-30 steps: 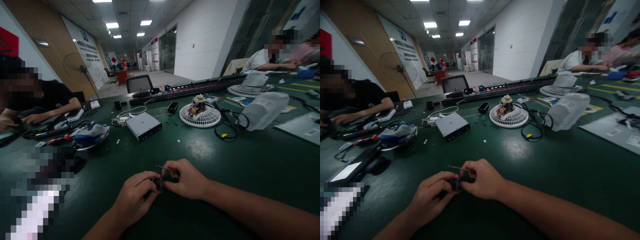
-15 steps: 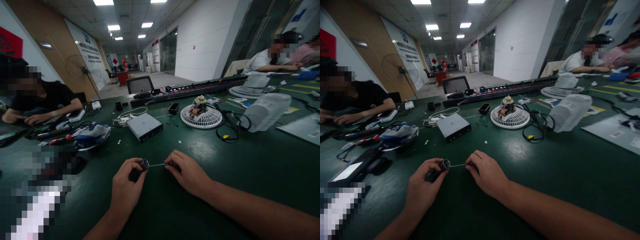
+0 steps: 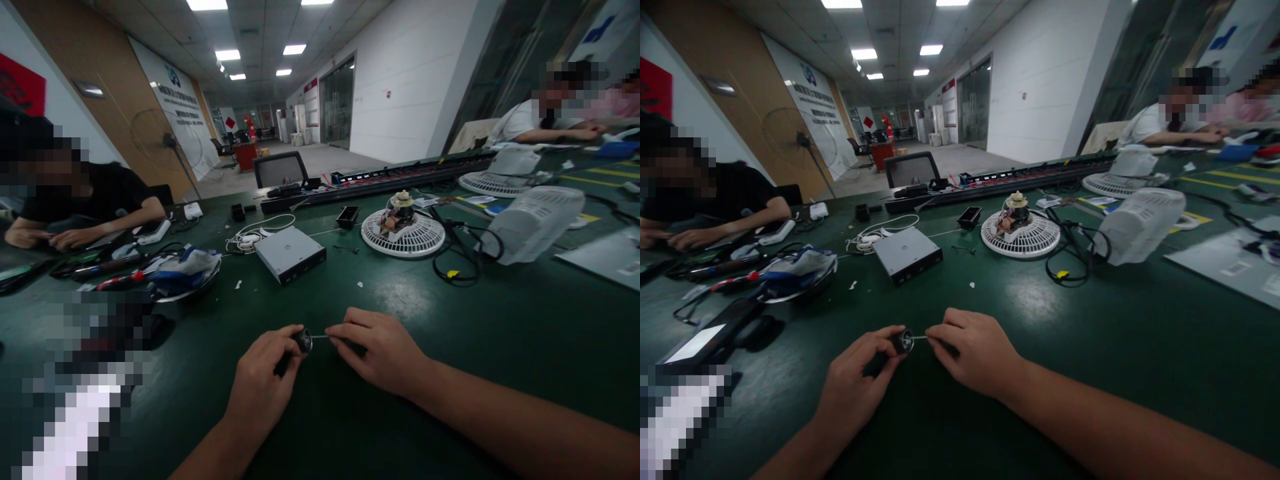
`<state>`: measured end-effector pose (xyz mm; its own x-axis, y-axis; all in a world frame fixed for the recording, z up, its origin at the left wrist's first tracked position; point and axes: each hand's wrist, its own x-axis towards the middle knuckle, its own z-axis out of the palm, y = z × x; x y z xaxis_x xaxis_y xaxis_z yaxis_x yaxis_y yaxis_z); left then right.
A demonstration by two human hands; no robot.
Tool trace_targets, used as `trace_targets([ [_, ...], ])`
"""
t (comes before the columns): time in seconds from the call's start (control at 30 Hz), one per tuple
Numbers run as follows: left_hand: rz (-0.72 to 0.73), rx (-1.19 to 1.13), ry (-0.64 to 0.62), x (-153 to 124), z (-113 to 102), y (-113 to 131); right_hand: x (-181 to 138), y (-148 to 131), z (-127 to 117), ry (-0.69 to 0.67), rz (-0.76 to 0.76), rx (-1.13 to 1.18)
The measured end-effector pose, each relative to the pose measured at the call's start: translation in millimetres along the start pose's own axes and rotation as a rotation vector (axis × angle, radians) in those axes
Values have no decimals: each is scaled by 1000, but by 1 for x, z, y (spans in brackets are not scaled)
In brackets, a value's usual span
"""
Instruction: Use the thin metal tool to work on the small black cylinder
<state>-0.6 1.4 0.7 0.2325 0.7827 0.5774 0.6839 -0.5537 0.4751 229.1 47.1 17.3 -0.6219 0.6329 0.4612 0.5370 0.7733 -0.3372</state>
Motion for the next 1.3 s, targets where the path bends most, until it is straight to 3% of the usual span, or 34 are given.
trace_targets([
  [0.1,-8,32,11,0,0,0,1,1,-1,-30,77,-39],
  [0.3,4,31,17,1,-2,2,0,7,0,-71,-40,32],
  [0.5,42,-11,-40,0,-1,3,2,5,-1,-81,113,10],
  [0.73,11,-14,-53,0,-1,3,0,9,1,-145,-27,35],
  [0.93,26,30,-54,2,-1,3,1,10,1,-78,76,1],
  [1.1,10,80,18,2,-1,2,1,12,2,-22,-56,-17],
  [1.3,42,36,-80,1,0,3,-1,12,2,62,-54,-74],
])
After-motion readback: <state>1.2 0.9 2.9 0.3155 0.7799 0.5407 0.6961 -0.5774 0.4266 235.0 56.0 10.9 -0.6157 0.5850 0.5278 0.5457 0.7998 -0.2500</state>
